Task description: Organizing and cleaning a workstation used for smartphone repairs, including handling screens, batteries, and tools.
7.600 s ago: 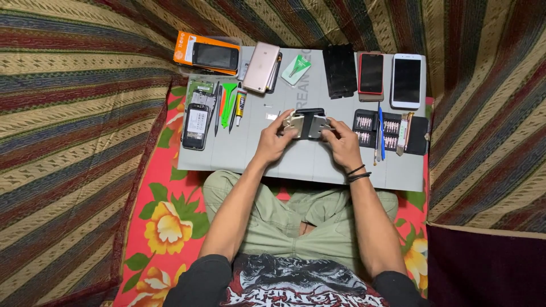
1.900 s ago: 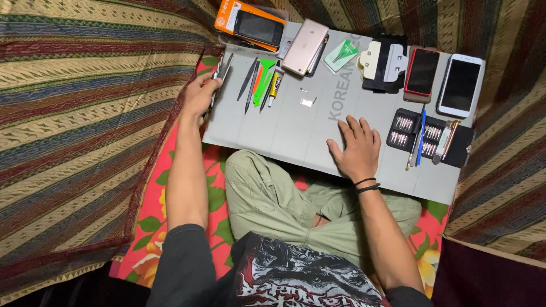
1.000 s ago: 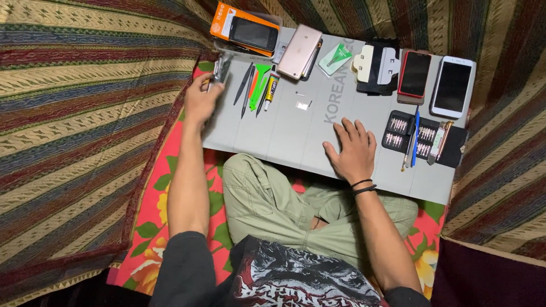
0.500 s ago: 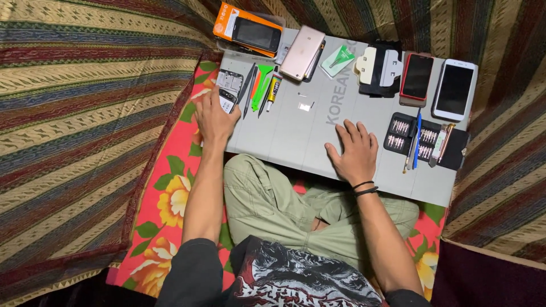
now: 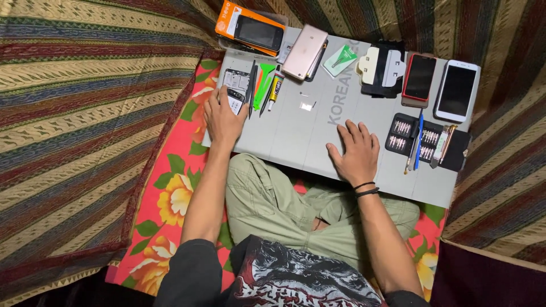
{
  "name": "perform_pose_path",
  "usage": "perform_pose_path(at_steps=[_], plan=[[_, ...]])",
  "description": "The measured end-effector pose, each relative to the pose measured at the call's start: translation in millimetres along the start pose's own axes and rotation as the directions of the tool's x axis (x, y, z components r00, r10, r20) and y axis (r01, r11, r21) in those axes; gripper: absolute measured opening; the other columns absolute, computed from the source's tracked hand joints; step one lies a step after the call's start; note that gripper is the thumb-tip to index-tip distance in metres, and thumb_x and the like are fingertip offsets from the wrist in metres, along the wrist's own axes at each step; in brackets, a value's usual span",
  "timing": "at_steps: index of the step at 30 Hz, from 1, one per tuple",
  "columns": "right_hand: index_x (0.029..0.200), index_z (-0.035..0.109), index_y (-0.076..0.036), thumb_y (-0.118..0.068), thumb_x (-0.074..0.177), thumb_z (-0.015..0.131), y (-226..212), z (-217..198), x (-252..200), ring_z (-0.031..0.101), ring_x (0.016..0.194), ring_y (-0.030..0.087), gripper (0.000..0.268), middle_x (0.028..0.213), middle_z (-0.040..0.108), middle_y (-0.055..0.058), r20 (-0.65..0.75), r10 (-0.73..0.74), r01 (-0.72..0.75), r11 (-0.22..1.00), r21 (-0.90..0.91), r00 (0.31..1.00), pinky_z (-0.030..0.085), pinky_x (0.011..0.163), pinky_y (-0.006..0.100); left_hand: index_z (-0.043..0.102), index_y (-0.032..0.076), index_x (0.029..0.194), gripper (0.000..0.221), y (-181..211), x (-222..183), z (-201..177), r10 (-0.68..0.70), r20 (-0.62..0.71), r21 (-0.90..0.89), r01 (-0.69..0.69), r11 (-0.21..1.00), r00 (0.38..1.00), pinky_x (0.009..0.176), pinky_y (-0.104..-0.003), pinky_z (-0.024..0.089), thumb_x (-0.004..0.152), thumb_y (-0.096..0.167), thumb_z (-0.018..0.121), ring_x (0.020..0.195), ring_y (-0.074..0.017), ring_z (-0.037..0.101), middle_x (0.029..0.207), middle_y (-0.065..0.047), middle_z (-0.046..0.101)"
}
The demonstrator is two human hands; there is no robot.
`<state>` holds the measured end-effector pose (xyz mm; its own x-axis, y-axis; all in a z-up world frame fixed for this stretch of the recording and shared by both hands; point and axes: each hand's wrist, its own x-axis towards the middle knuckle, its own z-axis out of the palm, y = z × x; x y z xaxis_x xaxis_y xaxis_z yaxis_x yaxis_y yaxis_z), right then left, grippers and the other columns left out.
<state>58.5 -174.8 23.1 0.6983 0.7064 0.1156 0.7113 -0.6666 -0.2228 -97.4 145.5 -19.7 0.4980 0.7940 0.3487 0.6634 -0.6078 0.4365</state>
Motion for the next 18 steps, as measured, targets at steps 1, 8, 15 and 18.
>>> perform_pose_path(at_steps=[1,8,15,18], plan=[[0.146,0.055,-0.024,-0.062,0.103,0.048,0.9,0.8,0.6,0.035,0.149,0.028,0.058,0.155,0.049,0.002,-0.001,0.002,-0.002,1.0,0.0,1.0,0.019,0.12,0.055,0.054,0.014,0.144,0.081,0.5,4.0,-1.1,0.002,0.001,-0.001,-0.002,1.0,1.0,0.088,-0.054,0.051,0.078,0.049,0.085,0.115,-0.0392,0.057,0.138,-0.013,0.055],[0.145,0.055,-0.026,-0.063,0.102,0.049,3.2,5.8,0.1,0.035,0.149,0.027,0.057,0.154,0.049,0.001,-0.023,-0.001,0.001,1.0,0.0,1.0,0.019,0.12,0.055,0.057,0.02,0.144,0.069,-9.5,64.9,-4.9,-0.016,0.193,-0.042,0.025,0.999,0.981,0.097,-0.056,0.044,0.091,0.062,0.072,0.121,-0.0375,0.052,0.137,-0.008,0.055],[0.143,0.057,-0.026,-0.061,0.101,0.052,3.9,6.7,0.6,0.038,0.147,0.028,0.055,0.152,0.051,0.001,-0.06,-0.016,0.017,1.0,0.009,0.998,0.022,0.119,0.055,0.057,0.027,0.148,0.072,-71.4,105.6,7.4,0.054,0.436,0.01,-0.065,0.998,0.898,0.103,-0.056,0.044,0.1,0.08,0.05,0.13,-0.0401,0.052,0.144,-0.007,0.053],[0.143,0.057,-0.026,-0.06,0.101,0.053,3.7,7.1,0.2,0.039,0.146,0.028,0.054,0.151,0.052,0.002,-0.065,-0.018,0.019,1.0,0.011,0.998,0.022,0.119,0.055,0.057,0.032,0.148,0.063,-86.8,88.1,-16.1,0.213,0.431,-0.041,-0.217,0.975,0.877,0.105,-0.056,0.045,0.1,0.072,0.052,0.13,-0.0453,0.053,0.145,-0.013,0.053]])
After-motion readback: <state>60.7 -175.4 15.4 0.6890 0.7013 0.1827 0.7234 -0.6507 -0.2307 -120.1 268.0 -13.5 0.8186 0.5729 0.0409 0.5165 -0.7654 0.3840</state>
